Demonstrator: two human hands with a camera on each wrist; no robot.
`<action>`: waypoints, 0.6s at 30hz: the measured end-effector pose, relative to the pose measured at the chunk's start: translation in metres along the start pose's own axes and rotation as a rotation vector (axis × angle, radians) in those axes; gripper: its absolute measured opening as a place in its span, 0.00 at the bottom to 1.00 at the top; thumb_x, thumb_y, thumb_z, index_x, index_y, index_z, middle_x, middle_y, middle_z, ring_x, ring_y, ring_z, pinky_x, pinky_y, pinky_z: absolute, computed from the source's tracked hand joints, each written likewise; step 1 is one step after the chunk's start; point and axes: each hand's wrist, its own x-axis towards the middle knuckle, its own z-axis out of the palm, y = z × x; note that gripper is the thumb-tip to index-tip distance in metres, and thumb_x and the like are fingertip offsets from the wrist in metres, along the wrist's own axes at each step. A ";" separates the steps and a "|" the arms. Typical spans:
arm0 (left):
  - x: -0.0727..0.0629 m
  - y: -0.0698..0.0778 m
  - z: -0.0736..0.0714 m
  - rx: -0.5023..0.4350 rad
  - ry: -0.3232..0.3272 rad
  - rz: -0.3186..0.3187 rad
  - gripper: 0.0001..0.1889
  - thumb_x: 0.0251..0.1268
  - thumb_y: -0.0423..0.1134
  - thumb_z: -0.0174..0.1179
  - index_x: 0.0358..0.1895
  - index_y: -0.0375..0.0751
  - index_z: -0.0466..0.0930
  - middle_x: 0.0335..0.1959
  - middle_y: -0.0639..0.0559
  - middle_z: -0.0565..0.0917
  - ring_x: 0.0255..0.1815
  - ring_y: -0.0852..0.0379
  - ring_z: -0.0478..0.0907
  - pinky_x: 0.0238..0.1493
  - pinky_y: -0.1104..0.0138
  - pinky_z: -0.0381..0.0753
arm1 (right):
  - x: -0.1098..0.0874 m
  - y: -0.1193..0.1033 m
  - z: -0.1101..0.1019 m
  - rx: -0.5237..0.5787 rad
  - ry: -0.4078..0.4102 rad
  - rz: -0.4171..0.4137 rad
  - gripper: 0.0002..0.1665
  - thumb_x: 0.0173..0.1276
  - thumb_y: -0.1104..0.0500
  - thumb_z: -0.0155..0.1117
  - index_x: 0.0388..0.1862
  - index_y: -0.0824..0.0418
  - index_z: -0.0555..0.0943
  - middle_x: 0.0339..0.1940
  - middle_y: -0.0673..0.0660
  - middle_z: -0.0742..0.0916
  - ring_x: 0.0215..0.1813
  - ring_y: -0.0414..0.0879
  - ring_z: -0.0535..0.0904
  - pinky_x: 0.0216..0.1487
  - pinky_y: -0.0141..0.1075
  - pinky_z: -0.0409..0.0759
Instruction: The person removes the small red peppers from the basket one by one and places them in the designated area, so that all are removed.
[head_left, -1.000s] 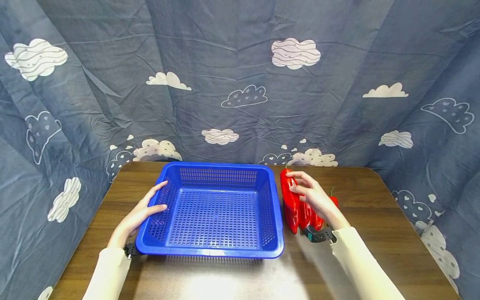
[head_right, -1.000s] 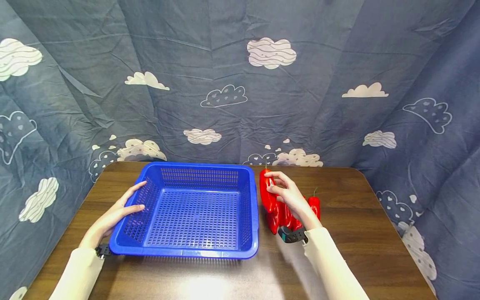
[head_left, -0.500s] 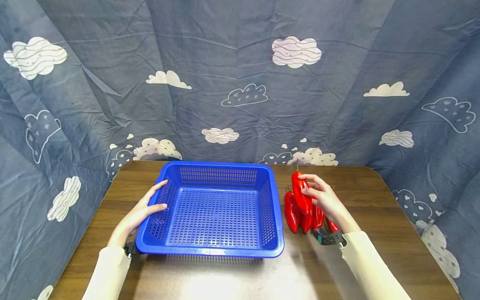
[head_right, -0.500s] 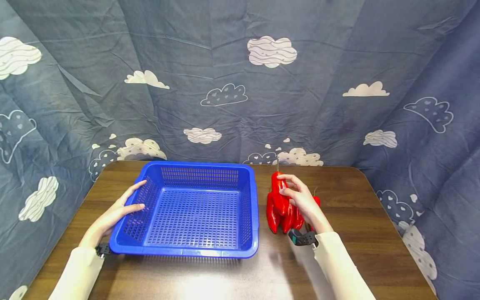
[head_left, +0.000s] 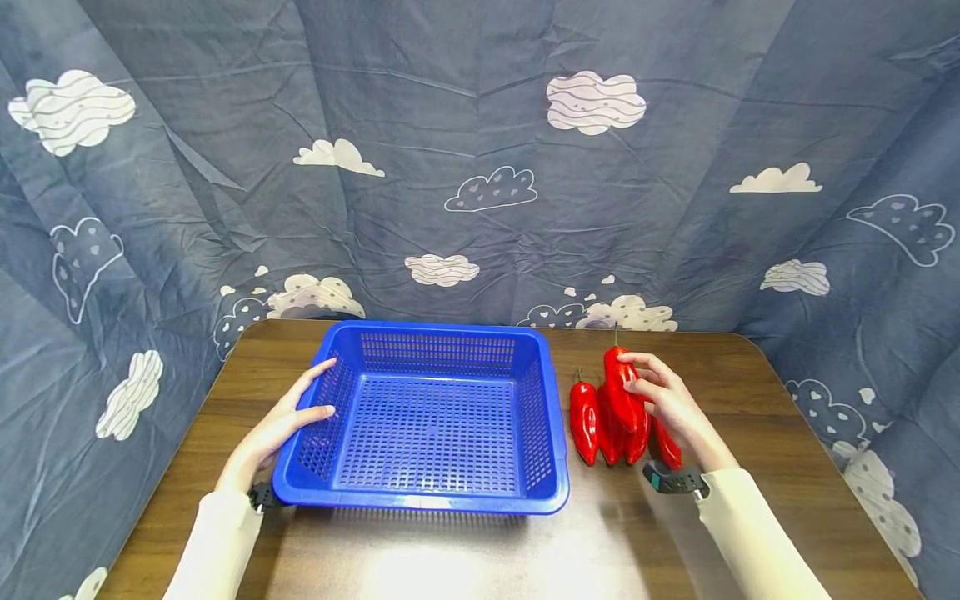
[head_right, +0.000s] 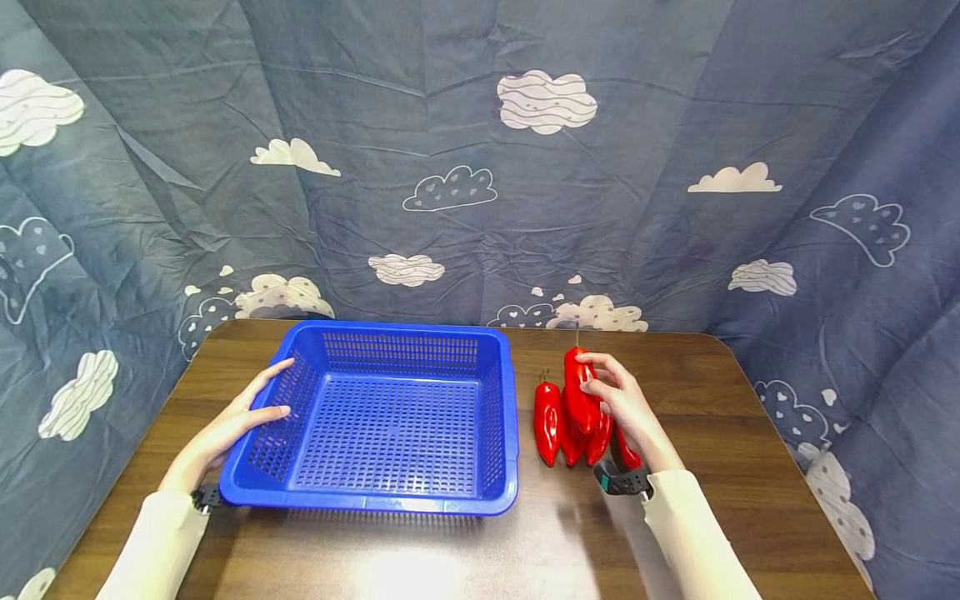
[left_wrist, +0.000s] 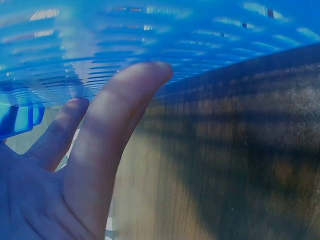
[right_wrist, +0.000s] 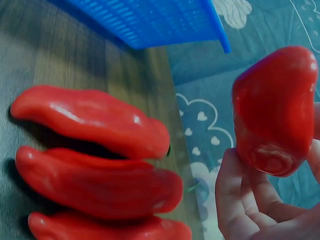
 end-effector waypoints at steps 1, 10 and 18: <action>0.000 0.000 0.000 0.000 0.001 0.001 0.38 0.70 0.30 0.50 0.76 0.57 0.43 0.71 0.30 0.47 0.55 0.31 0.69 0.43 0.42 0.78 | -0.001 0.000 -0.001 0.002 0.003 -0.002 0.19 0.70 0.68 0.51 0.57 0.54 0.74 0.46 0.52 0.78 0.45 0.41 0.78 0.42 0.36 0.80; 0.000 0.001 0.000 -0.002 0.005 -0.006 0.38 0.70 0.29 0.50 0.76 0.57 0.42 0.71 0.30 0.46 0.54 0.31 0.69 0.43 0.43 0.78 | 0.004 0.031 -0.029 0.038 -0.003 -0.065 0.20 0.69 0.66 0.55 0.59 0.54 0.75 0.47 0.52 0.79 0.44 0.41 0.79 0.38 0.35 0.81; 0.000 0.000 0.000 0.006 0.003 -0.001 0.38 0.70 0.29 0.50 0.76 0.57 0.43 0.70 0.30 0.47 0.56 0.31 0.68 0.43 0.43 0.78 | 0.023 0.101 -0.077 0.084 0.018 -0.082 0.23 0.70 0.61 0.59 0.63 0.53 0.73 0.50 0.54 0.79 0.44 0.45 0.80 0.38 0.40 0.83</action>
